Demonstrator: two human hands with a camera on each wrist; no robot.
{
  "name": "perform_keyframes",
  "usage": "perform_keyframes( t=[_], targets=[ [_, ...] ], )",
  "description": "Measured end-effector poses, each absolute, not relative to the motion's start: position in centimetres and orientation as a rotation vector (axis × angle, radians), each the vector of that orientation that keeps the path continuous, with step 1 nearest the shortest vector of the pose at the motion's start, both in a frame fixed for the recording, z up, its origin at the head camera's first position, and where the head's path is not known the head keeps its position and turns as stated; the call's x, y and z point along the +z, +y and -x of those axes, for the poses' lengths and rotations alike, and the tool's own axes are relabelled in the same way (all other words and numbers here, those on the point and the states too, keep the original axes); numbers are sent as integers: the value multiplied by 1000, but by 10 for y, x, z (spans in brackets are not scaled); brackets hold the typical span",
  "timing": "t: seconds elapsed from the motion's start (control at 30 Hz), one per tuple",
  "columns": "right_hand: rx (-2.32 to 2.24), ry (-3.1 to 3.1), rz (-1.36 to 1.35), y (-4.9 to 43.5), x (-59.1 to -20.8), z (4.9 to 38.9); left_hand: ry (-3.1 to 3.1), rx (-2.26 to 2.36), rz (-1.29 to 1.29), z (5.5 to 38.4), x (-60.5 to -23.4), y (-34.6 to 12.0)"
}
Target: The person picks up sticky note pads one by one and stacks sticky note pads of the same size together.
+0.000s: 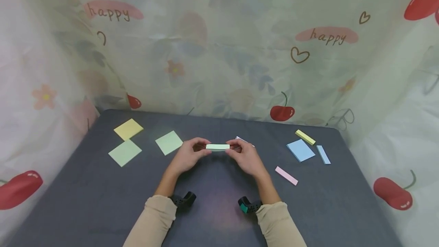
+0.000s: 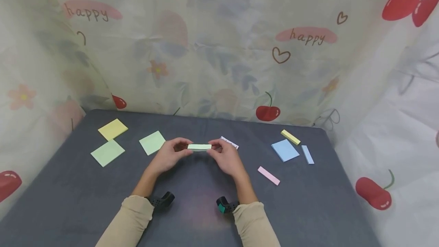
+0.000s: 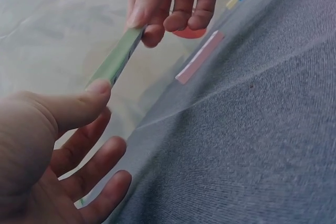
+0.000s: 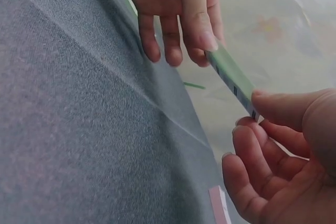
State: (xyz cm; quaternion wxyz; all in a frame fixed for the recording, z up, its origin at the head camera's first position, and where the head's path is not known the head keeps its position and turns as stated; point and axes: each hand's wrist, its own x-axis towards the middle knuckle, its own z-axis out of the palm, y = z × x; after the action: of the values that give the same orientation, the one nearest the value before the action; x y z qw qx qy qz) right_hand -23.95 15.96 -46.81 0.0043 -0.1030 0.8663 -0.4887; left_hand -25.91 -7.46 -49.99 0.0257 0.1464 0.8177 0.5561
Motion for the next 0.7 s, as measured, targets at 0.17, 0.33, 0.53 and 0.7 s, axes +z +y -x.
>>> perform_keyframes(
  t=[0.17,0.33,0.53,0.7],
  targets=[
    [-1498,2705,290,155,-466,246,2588,1679,-434,264,-496,-76],
    [-1465,2717,284,151,-468,253,2641,1589,-418,272,-491,-81],
    [-1347,2781,273,148,-476,263,2685,1412,-413,282,-491,-85],
    [-1289,2791,278,145,-485,270,2709,1327,-441,287,-494,-86]
  ],
)
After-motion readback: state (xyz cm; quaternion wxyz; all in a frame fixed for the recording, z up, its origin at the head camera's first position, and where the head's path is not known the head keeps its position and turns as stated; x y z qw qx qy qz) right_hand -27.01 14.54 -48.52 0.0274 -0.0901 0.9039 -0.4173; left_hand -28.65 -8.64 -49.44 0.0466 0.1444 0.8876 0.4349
